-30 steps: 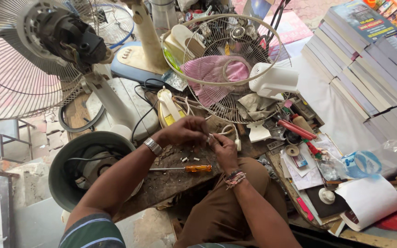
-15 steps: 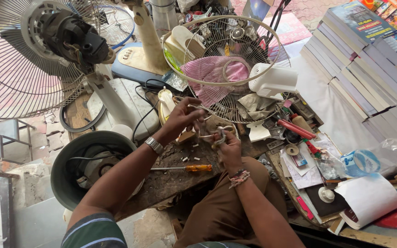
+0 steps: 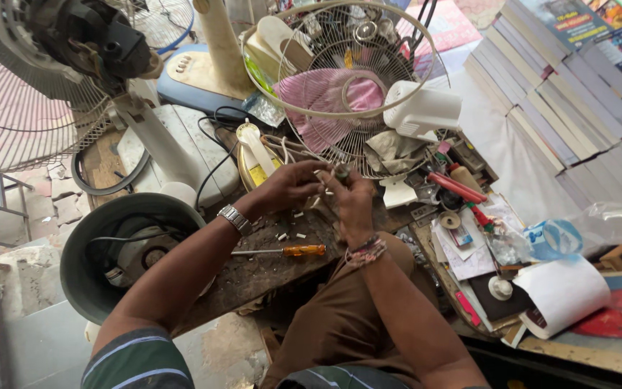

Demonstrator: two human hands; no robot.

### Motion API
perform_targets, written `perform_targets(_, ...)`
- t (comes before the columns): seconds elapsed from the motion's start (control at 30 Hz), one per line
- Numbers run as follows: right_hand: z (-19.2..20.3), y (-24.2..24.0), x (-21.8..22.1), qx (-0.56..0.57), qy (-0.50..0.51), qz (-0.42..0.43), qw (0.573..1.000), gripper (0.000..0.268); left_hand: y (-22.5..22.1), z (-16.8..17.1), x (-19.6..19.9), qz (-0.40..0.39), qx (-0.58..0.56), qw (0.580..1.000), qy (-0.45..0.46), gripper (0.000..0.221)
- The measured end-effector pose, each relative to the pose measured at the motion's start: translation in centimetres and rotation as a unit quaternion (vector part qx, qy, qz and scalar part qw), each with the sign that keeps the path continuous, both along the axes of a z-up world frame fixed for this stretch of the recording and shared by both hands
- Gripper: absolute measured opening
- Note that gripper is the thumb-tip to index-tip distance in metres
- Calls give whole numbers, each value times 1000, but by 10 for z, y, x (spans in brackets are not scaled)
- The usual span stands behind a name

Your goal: The person sits at a cluttered workbench and uses a screwdriver to open a small white electrical component. They then strip the wire ends and twist them together by hand.

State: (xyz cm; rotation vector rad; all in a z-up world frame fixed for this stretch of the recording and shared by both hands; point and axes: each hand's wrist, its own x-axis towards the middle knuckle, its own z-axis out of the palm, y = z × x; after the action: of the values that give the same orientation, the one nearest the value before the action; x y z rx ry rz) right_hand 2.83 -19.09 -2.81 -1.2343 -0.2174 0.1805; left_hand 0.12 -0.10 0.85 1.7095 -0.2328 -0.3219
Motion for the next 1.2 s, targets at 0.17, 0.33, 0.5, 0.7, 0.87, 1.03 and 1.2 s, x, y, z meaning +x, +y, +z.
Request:
perform_targets(0.17,32,-19,22,-204,-43,14,978,26,1,-11,4,-12,20,998,-65,38)
perform_targets(0.33,57,-21,20,-418,-293,-35,859,27,4,-12,0,-8,55,993,-100,33)
perform_targets(0.5,79,-22,4,-477,-417,-110,765,26,-1,1,-4,-2,78,994,-76,30)
perform_targets(0.7,75,-34,9,-465,-405,-36,786,34,-3,2,-4,-24,52,997,-60,22)
perform_targets(0.87,38,-40,28,-126,-62,167,976,27,-4,2,-8,-52,18,998,-42,22)
perform_targets(1.03,12,-33,39,59,167,195,965,29,-2,-2,-6,-14,89,996,12,27)
perform_targets(1.2,-7,-27,13,-80,-81,100,988,44,17,-20,7,70,-245,967,9,31)
